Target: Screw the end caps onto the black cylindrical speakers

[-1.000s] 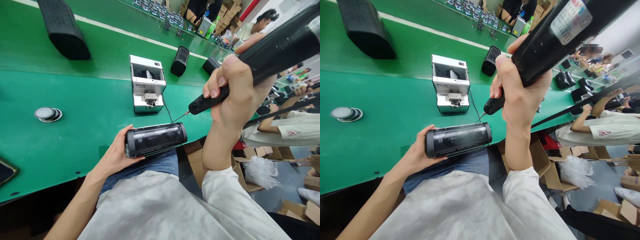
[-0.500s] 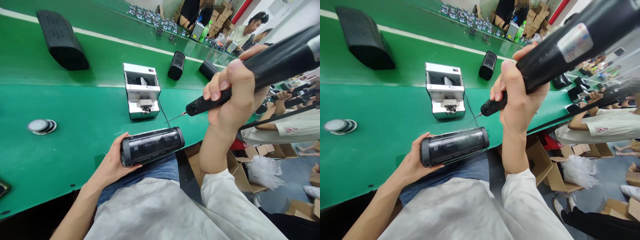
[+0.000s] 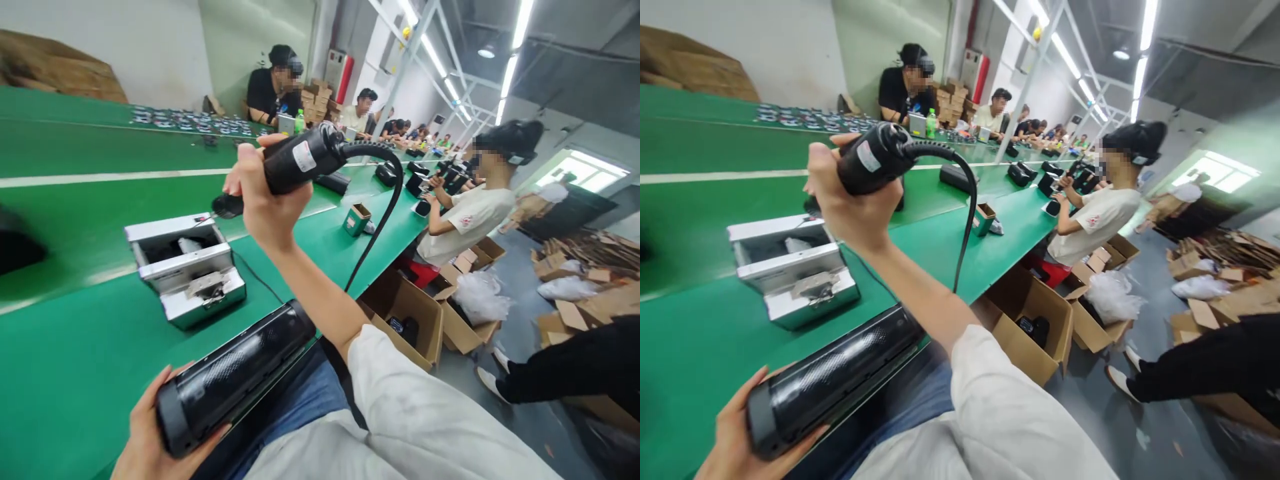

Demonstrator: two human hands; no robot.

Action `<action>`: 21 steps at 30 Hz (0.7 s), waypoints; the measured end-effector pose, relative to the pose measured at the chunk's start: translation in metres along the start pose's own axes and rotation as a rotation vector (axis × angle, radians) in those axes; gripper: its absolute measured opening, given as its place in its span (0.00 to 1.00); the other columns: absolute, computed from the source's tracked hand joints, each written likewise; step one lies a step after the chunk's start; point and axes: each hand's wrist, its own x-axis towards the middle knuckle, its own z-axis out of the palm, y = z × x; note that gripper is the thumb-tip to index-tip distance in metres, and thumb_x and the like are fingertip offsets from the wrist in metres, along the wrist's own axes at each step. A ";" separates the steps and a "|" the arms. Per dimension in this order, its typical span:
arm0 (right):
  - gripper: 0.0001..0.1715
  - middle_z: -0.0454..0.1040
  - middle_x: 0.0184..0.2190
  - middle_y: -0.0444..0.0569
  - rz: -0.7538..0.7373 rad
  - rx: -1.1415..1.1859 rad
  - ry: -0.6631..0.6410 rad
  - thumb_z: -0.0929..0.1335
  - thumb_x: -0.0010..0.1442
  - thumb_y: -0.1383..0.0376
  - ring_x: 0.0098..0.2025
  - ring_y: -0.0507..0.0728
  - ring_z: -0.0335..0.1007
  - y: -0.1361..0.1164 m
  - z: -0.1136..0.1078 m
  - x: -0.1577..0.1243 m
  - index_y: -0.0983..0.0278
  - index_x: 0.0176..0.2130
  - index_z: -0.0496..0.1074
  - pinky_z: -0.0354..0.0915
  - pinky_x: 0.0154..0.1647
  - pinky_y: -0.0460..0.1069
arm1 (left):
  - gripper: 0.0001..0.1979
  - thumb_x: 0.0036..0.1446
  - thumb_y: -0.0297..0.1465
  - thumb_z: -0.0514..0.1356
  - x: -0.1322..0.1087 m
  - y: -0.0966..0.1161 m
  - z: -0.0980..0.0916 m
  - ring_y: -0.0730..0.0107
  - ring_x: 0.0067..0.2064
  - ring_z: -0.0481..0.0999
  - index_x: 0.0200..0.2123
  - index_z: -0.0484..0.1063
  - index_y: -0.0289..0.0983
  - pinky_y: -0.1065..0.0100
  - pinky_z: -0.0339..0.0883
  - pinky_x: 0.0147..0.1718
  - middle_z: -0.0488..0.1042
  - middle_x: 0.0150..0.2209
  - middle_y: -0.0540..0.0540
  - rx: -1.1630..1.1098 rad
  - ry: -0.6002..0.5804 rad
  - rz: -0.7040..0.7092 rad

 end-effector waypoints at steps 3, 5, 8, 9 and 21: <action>0.46 0.65 0.22 0.33 -0.045 -0.106 -0.074 0.73 0.56 0.17 0.21 0.50 0.62 -0.025 -0.002 -0.005 0.51 0.44 0.68 0.69 0.21 0.51 | 0.57 0.63 0.50 0.74 -0.001 0.023 0.004 0.26 0.68 0.83 0.85 0.45 0.56 0.22 0.78 0.67 0.74 0.75 0.37 -0.046 0.041 -0.146; 0.36 0.64 0.22 0.31 -0.080 -0.024 -0.031 0.81 0.60 0.32 0.20 0.50 0.60 -0.039 -0.006 -0.004 0.51 0.45 0.68 0.65 0.21 0.50 | 0.57 0.63 0.45 0.76 0.001 0.033 0.003 0.33 0.70 0.82 0.84 0.46 0.50 0.31 0.78 0.70 0.73 0.74 0.34 -0.079 -0.010 -0.144; 0.23 0.60 0.21 0.31 -0.136 0.082 -0.103 0.83 0.65 0.52 0.17 0.50 0.58 -0.050 -0.010 -0.004 0.52 0.47 0.70 0.60 0.18 0.50 | 0.59 0.62 0.41 0.78 0.001 0.037 0.000 0.38 0.73 0.79 0.84 0.45 0.51 0.36 0.74 0.73 0.70 0.76 0.34 -0.120 -0.041 -0.171; 0.20 0.60 0.21 0.31 -0.122 0.087 -0.168 0.82 0.66 0.56 0.16 0.50 0.59 -0.050 -0.010 -0.007 0.52 0.46 0.72 0.60 0.17 0.49 | 0.60 0.62 0.40 0.79 0.000 0.037 0.000 0.38 0.74 0.77 0.84 0.44 0.52 0.36 0.73 0.74 0.68 0.77 0.34 -0.131 -0.042 -0.175; 0.18 0.66 0.27 0.35 -0.097 -0.082 -0.329 0.79 0.74 0.50 0.18 0.48 0.61 0.017 0.013 -0.044 0.55 0.43 0.71 0.65 0.20 0.46 | 0.63 0.61 0.39 0.81 -0.001 0.042 -0.003 0.35 0.77 0.73 0.85 0.42 0.51 0.35 0.70 0.76 0.65 0.77 0.32 -0.146 -0.045 -0.140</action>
